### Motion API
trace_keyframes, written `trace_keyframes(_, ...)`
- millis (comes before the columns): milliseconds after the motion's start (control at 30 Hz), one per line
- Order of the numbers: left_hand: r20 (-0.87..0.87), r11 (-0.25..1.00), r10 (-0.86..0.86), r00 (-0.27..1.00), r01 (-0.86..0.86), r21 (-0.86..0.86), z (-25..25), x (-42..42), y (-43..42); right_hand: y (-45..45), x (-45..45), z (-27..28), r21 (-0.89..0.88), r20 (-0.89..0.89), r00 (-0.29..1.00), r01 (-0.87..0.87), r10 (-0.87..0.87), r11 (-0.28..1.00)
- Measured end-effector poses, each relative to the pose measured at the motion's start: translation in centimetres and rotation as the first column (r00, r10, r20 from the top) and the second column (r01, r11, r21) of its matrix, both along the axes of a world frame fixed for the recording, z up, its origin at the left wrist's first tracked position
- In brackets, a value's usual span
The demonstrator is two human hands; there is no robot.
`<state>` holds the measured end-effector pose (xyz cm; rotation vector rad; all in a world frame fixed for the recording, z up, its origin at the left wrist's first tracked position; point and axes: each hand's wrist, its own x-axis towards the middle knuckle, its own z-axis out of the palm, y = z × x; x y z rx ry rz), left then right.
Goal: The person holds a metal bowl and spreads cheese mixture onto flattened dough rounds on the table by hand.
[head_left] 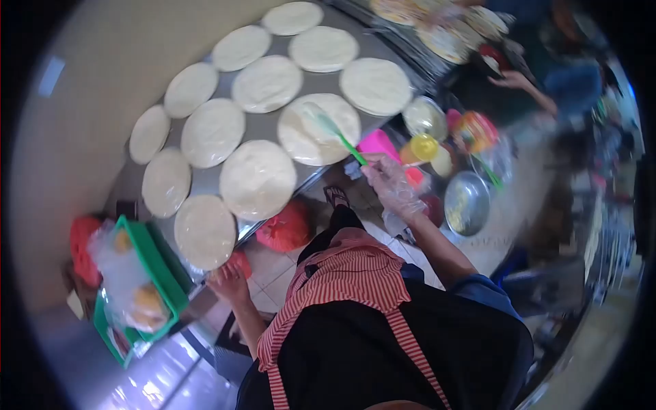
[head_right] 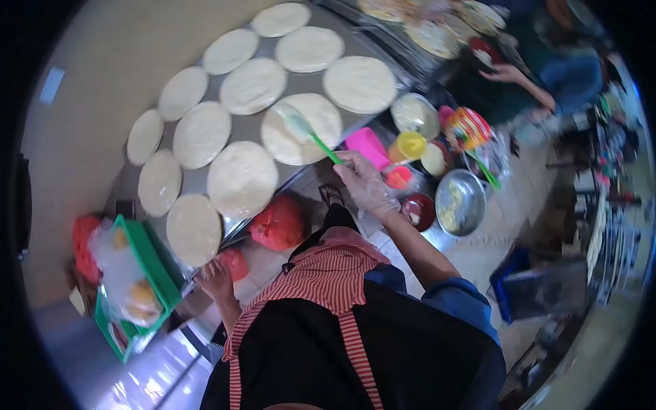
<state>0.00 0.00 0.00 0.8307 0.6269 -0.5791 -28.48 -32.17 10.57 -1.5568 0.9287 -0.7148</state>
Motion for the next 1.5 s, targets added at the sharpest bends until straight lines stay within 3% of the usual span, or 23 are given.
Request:
trace_keyframes(67, 0.027, 0.999, 0.008, 1.000, -0.006, -0.050, 1.4, 3.5, 0.8, 1.2, 1.1, -0.5, 0.136, 0.113, 0.991, 0.062, -0.078, 0.989)
trace_keyframes(100, -0.107, 0.995, -0.030, 0.994, 0.019, -0.100, -2.7, -5.8, -0.6, 0.2, -7.7, 1.0, 0.076, -0.016, 0.994, 0.112, -0.111, 0.991)
trace_keyframes(200, -0.060, 0.999, 0.024, 0.998, -0.022, 0.035, -3.5, -2.5, 2.6, 2.0, -9.2, -1.1, -0.074, 0.100, 0.936, 0.345, -0.337, 0.936)
trace_keyframes(300, -0.123, 0.994, 0.036, 0.992, -0.022, 0.110, -9.7, -2.5, 4.8, 1.3, -13.9, -0.3, -0.027, 0.092, 0.849, 0.524, -0.520, 0.851)
trace_keyframes(367, -0.254, 0.973, -0.127, 0.959, 0.170, 0.154, -12.7, -3.4, 5.2, -0.1, -17.2, 0.0, -0.139, -0.016, 0.787, 0.609, -0.616, 0.781)
trace_keyframes(467, -0.460, 0.880, -0.316, 0.830, 0.437, 0.185, -14.5, -5.9, 5.1, -4.2, -22.1, -1.4, -0.258, -0.246, 0.695, 0.625, -0.675, 0.737)
trace_keyframes(533, -0.425, 0.809, -0.456, 0.782, 0.563, 0.169, -13.7, -7.4, 3.2, -7.7, -25.0, -4.1, -0.366, -0.520, 0.578, 0.514, -0.629, 0.776)
trace_keyframes(633, -0.363, 0.688, -0.622, 0.694, 0.706, 0.169, -11.7, -10.4, -0.6, -13.5, -28.2, -10.7, -0.404, -0.624, 0.582, 0.330, -0.521, 0.853)
trace_keyframes(700, -0.345, 0.648, -0.661, 0.666, 0.739, 0.184, -10.7, -12.6, -3.3, -17.0, -29.1, -14.7, -0.514, -0.528, 0.691, 0.204, -0.494, 0.833)
trace_keyframes(767, -0.341, 0.514, -0.761, 0.552, 0.833, 0.202, -10.1, -14.2, -4.9, -20.9, -29.2, -18.1, -0.370, -0.653, 0.672, 0.119, -0.349, 0.922)
trace_keyframes(833, -0.322, 0.444, -0.813, 0.486, 0.874, 0.199, -10.7, -15.4, -5.0, -22.0, -29.1, -19.1, -0.402, -0.705, 0.609, 0.076, -0.362, 0.912)
trace_keyframes(867, -0.337, 0.411, -0.828, 0.449, 0.893, 0.181, -11.0, -15.9, -5.2, -21.8, -29.0, -17.9, -0.175, -0.716, 0.645, 0.204, -0.266, 0.963)
trace_keyframes(1000, -0.417, 0.357, -0.817, 0.399, 0.917, 0.178, -13.5, -17.2, -5.6, -16.0, -35.1, -16.8, -0.348, -0.536, 0.656, 0.402, -0.531, 0.847)
trace_keyframes(1033, -0.458, 0.355, -0.797, 0.394, 0.919, 0.172, -13.4, -17.7, -5.8, -13.7, -38.3, -17.8, -0.606, -0.455, 0.540, 0.394, -0.708, 0.691)
trace_keyframes(1100, -0.524, 0.323, -0.760, 0.386, 0.923, 0.211, -14.6, -17.9, -5.7, -8.7, -43.6, -18.6, -0.508, -0.534, 0.232, 0.680, -0.813, 0.529)
trace_keyframes(1167, -0.492, 0.209, -0.826, 0.274, 0.960, 0.184, -18.1, -17.0, -4.2, -2.6, -49.0, -24.6, -0.649, -0.571, -0.131, 0.677, -0.811, 0.347)
trace_keyframes(1233, -0.558, 0.178, -0.773, 0.302, 0.947, 0.266, -14.9, -18.6, -8.7, 3.0, -52.8, -33.0, -0.284, -0.645, 0.074, 0.901, -0.761, 0.328)
trace_keyframes(1267, -0.485, 0.113, -0.843, 0.234, 0.957, 0.266, -14.7, -18.6, -9.5, 4.0, -51.1, -29.5, 0.117, -0.527, 0.350, 0.932, -0.775, 0.342)
trace_keyframes(1300, -0.405, 0.049, -0.900, 0.160, 0.961, 0.271, -14.4, -18.8, -10.5, 4.4, -48.3, -26.3, 0.492, -0.299, 0.549, 0.789, -0.781, 0.367)
trace_keyframes(1367, -0.377, 0.042, -0.915, 0.144, 0.963, 0.265, -12.9, -19.5, -13.7, 4.5, -44.9, -26.2, 0.610, -0.308, 0.455, 0.769, -0.836, 0.194)
trace_keyframes(1400, -0.356, 0.018, -0.926, 0.129, 0.954, 0.299, -11.7, -20.2, -15.8, 4.7, -44.8, -27.1, 0.612, -0.301, 0.453, 0.767, -0.839, 0.195)
trace_keyframes(1467, -0.322, -0.006, -0.940, 0.109, 0.942, 0.336, -10.5, -21.0, -18.7, 5.5, -44.9, -31.6, 0.380, -0.250, 0.495, 0.841, -0.832, 0.386)
trace_keyframes(1500, -0.273, -0.027, -0.958, 0.087, 0.921, 0.388, -10.2, -21.5, -19.9, 6.0, -45.3, -32.2, 0.376, -0.237, 0.490, 0.843, -0.839, 0.385)
